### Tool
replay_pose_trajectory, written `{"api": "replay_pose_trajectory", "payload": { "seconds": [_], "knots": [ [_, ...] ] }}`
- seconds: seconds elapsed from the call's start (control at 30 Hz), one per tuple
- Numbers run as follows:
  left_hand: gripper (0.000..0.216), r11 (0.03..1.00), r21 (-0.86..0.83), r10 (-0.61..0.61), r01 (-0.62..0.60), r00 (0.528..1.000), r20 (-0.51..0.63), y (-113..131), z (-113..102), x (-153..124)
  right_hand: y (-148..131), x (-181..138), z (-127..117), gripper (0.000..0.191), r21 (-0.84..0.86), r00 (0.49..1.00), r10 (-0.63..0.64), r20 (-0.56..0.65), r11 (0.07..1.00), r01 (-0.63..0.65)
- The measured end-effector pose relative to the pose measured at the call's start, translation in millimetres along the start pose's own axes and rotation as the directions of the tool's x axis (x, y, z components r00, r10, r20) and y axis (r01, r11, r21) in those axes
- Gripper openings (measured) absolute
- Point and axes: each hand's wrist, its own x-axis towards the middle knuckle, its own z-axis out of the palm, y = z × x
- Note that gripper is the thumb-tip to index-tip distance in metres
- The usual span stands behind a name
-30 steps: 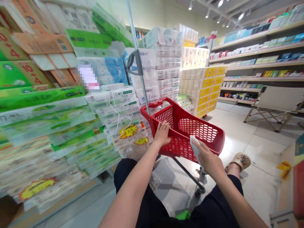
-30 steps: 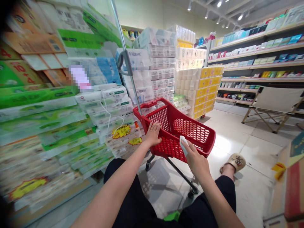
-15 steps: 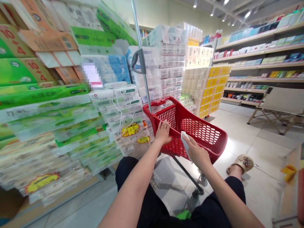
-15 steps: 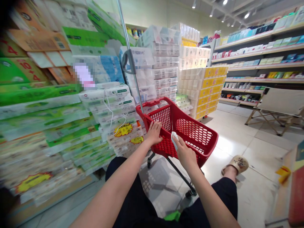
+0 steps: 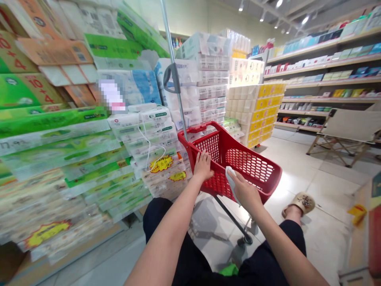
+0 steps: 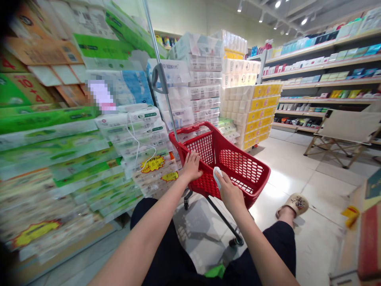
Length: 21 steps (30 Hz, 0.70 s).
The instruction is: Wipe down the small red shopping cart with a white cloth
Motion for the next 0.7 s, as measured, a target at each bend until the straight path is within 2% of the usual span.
{"api": "replay_pose_trajectory", "payload": {
  "seconds": [0.07, 0.13, 0.23, 0.37, 0.53, 0.6, 0.7],
  "knots": [
    [0.058, 1.0, 0.001, 0.023, -0.023, 1.0, 0.012, 8, 1, -1, -7, 12, 5, 0.072, -0.012, 1.0, 0.002, 0.019, 1.0, -0.002],
    [0.055, 0.994, -0.03, 0.106, -0.105, 0.994, 0.025, 20, 4, -6, -12, 17, 8, 0.071, -0.022, 0.999, 0.013, 0.039, 1.0, -0.013],
    [0.056, 0.979, -0.096, 0.18, -0.177, 0.984, 0.017, 33, 9, -14, -13, 13, 6, 0.07, -0.03, 0.999, 0.004, 0.05, 1.0, -0.003],
    [0.054, 0.974, -0.14, 0.182, -0.176, 0.983, 0.038, 34, 9, -18, 4, -17, -5, 0.074, 0.009, 1.0, -0.016, 0.016, 1.0, 0.015],
    [0.056, 0.975, -0.148, 0.172, -0.164, 0.984, 0.044, 29, 8, -18, 38, -62, -17, 0.074, 0.061, 0.998, 0.065, -0.012, 0.996, -0.064],
    [0.057, 0.979, -0.138, 0.159, -0.153, 0.987, 0.035, 30, 10, -18, 43, -68, -18, 0.072, 0.067, 0.997, 0.077, -0.008, 0.995, -0.077],
    [0.059, 0.981, -0.123, 0.155, -0.15, 0.987, 0.032, 31, 13, -18, 35, -55, -17, 0.071, 0.071, 0.998, 0.063, -0.019, 0.996, -0.061]
  ]
}}
